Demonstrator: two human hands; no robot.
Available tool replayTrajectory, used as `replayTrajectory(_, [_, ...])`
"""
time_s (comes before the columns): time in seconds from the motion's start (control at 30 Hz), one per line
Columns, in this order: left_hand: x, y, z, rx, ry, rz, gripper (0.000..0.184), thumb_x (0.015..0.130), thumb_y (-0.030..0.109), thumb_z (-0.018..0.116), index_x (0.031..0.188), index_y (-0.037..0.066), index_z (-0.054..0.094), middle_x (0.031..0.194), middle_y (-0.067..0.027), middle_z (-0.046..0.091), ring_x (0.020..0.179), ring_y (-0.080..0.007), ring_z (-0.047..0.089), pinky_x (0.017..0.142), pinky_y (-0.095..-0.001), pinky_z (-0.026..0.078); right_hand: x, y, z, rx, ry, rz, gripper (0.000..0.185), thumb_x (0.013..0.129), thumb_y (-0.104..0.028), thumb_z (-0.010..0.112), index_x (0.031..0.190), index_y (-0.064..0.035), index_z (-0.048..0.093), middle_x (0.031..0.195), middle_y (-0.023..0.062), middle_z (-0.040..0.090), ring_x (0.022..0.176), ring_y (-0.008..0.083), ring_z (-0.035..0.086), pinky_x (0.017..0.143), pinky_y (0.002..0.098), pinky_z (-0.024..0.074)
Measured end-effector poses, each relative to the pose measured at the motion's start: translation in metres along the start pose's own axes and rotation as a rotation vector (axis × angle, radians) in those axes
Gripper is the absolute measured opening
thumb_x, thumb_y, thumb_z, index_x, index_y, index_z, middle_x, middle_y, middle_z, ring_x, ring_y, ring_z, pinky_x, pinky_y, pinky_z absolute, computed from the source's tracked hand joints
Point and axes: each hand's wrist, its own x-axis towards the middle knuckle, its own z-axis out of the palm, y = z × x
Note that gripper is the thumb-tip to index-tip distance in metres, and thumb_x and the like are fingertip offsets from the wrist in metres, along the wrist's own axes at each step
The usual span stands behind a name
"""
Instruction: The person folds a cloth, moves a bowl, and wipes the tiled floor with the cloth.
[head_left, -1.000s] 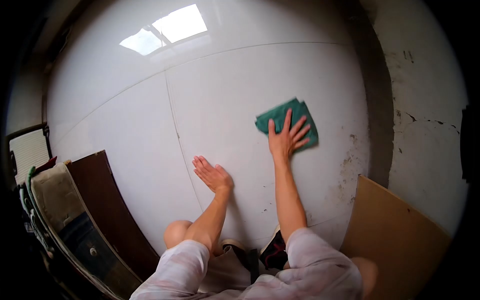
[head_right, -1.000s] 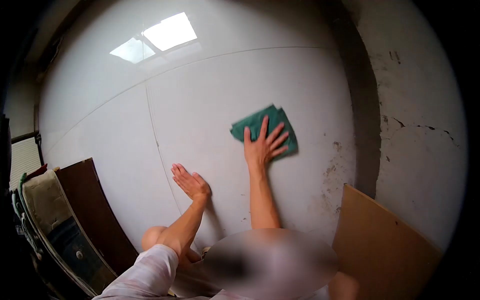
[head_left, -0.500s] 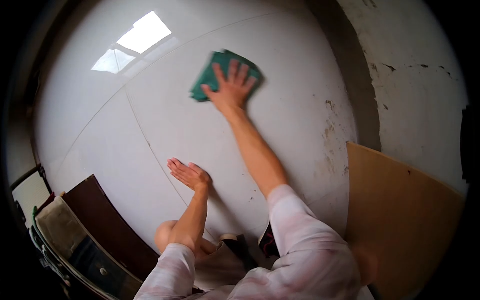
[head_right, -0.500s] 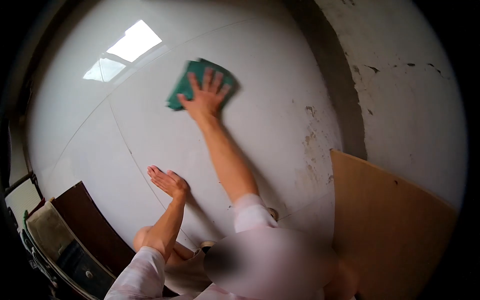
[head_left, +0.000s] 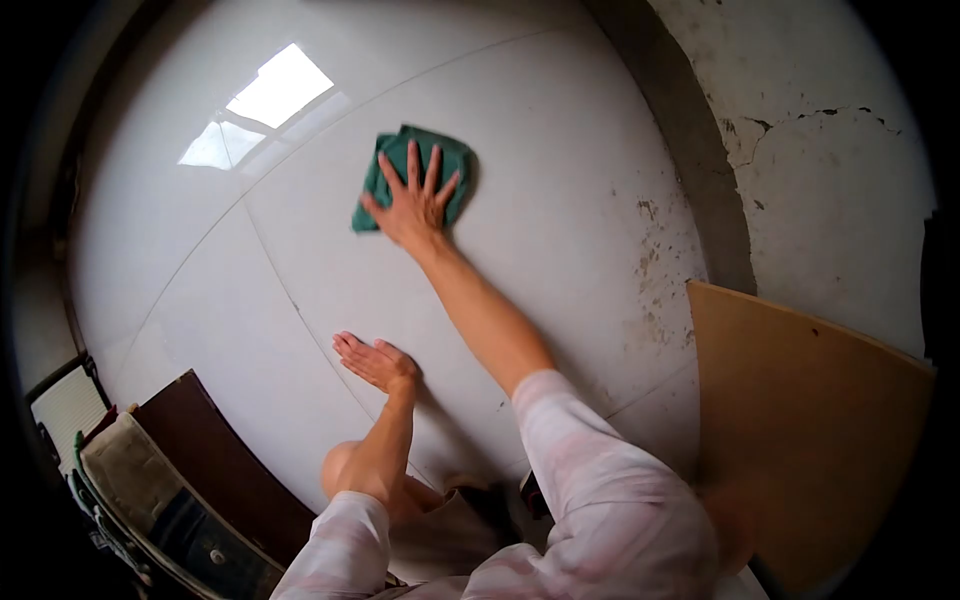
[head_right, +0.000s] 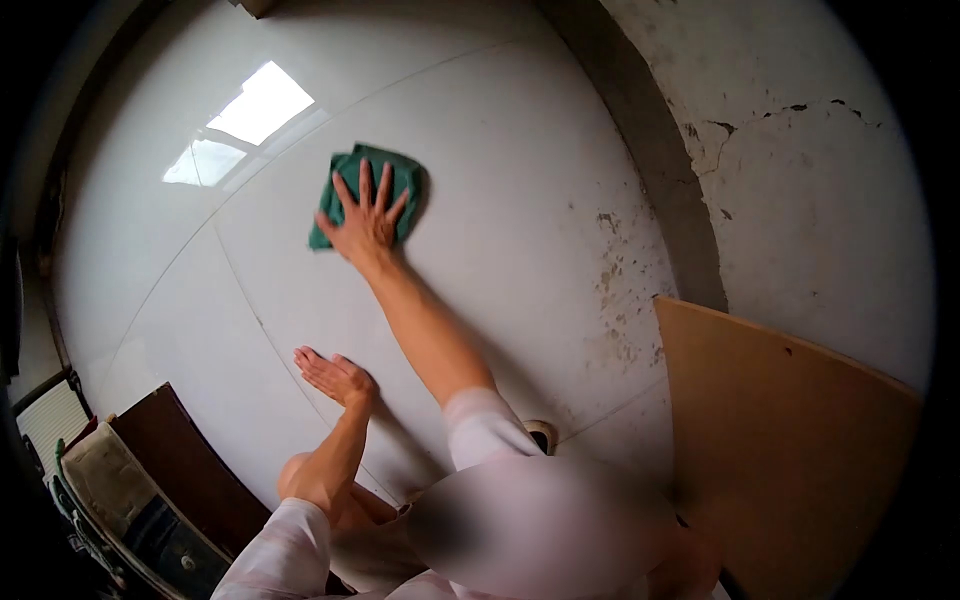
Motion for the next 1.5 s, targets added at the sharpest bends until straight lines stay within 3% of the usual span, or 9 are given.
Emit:
replayTrajectory(0.1, [0.000, 0.002, -0.002, -0.016, 0.007, 0.020, 0.068, 0.099, 0.024, 0.041, 0.159, -0.003, 0.023, 0.168, -0.0204, 0.019, 0.157, -0.0348, 0.014, 0.127, -0.0510, 0.006, 0.049, 0.055, 0.004, -0.205, 0.299, -0.077, 0.072, 0.096, -0.066, 0.047, 0.159, -0.0324, 0.036, 0.170, 0.0161, 0.013, 0.155, 0.0461, 0.005, 0.115, 0.0754, 0.0037])
replayTrajectory(0.2, [0.001, 0.003, -0.005, -0.035, -0.020, -0.001, 0.068, 0.099, 0.024, 0.041, 0.158, -0.003, 0.023, 0.167, -0.0211, 0.020, 0.156, -0.0354, 0.014, 0.127, -0.0511, 0.007, -0.001, 0.126, -0.080, -0.329, 0.276, 0.222, 0.070, 0.096, -0.064, 0.051, 0.155, -0.0285, 0.042, 0.166, 0.0208, 0.025, 0.151, 0.0470, 0.020, 0.113, 0.0733, 0.0168])
replayTrajectory(0.3, [0.002, 0.006, -0.005, 0.000, -0.005, 0.008, 0.068, 0.099, 0.025, 0.040, 0.158, -0.004, 0.023, 0.167, -0.0221, 0.020, 0.156, -0.0360, 0.014, 0.127, -0.0511, 0.007, -0.087, 0.203, -0.103, -0.326, 0.235, 0.454, 0.074, 0.099, -0.067, 0.043, 0.162, -0.0317, 0.027, 0.169, 0.0231, 0.009, 0.154, 0.0500, 0.005, 0.114, 0.0754, 0.0056])
replayTrajectory(0.5, [0.003, 0.009, -0.008, -0.021, -0.018, -0.021, 0.069, 0.098, 0.025, 0.041, 0.158, -0.004, 0.022, 0.167, -0.0223, 0.019, 0.157, -0.0362, 0.013, 0.127, -0.0510, 0.007, -0.138, 0.078, -0.033, -0.295, -0.101, 0.086, 0.072, 0.096, -0.060, 0.051, 0.161, -0.0351, 0.031, 0.171, 0.0186, 0.006, 0.153, 0.0528, 0.000, 0.109, 0.0830, 0.0010])
replayTrajectory(0.7, [0.001, 0.005, -0.005, 0.007, -0.035, -0.029, 0.069, 0.099, 0.024, 0.041, 0.159, -0.003, 0.021, 0.168, -0.0197, 0.018, 0.157, -0.0349, 0.013, 0.127, -0.0506, 0.007, 0.045, 0.026, -0.008, -0.129, 0.203, -0.156, 0.075, 0.090, -0.062, 0.057, 0.157, -0.0340, 0.039, 0.170, 0.0170, 0.014, 0.154, 0.0489, 0.007, 0.113, 0.0787, 0.0075])
replayTrajectory(0.87, [0.002, 0.007, -0.007, -0.032, -0.032, 0.003, 0.070, 0.098, 0.022, 0.042, 0.159, -0.003, 0.020, 0.168, -0.0199, 0.018, 0.157, -0.0347, 0.013, 0.127, -0.0503, 0.006, 0.033, 0.162, -0.116, -0.388, 0.310, 0.283, 0.075, 0.091, -0.067, 0.055, 0.155, -0.0308, 0.042, 0.167, 0.0206, 0.022, 0.151, 0.0487, 0.019, 0.112, 0.0762, 0.0164])
replayTrajectory(0.97, [0.003, 0.015, -0.012, -0.021, -0.027, -0.032, 0.070, 0.098, 0.023, 0.041, 0.159, -0.004, 0.021, 0.167, -0.0211, 0.018, 0.157, -0.0348, 0.013, 0.127, -0.0505, 0.006, -0.075, 0.234, -0.117, -0.328, 0.279, 0.548, 0.081, 0.095, -0.071, 0.047, 0.163, -0.0349, 0.024, 0.170, 0.0208, 0.006, 0.153, 0.0515, 0.005, 0.111, 0.0796, 0.0064])
replayTrajectory(1.23, [0.001, 0.004, -0.004, 0.026, 0.002, 0.023, 0.069, 0.099, 0.025, 0.039, 0.159, -0.004, 0.021, 0.167, -0.0209, 0.019, 0.157, -0.0347, 0.013, 0.127, -0.0501, 0.006, -0.012, 0.114, -0.067, -0.268, 0.092, 0.097, 0.078, 0.094, -0.066, 0.051, 0.162, -0.0341, 0.028, 0.170, 0.0205, 0.006, 0.153, 0.0528, -0.002, 0.110, 0.0809, -0.0027])
replayTrajectory(1.5, [-0.001, -0.003, 0.001, -0.010, 0.011, 0.032, 0.066, 0.101, 0.026, 0.039, 0.158, -0.002, 0.023, 0.167, -0.0196, 0.020, 0.157, -0.0338, 0.013, 0.127, -0.0498, 0.006, -0.013, 0.206, -0.119, -0.234, 0.276, 0.382, 0.079, 0.092, -0.073, 0.049, 0.160, -0.0372, 0.031, 0.171, 0.0158, 0.010, 0.156, 0.0450, 0.002, 0.117, 0.0735, 0.0000])
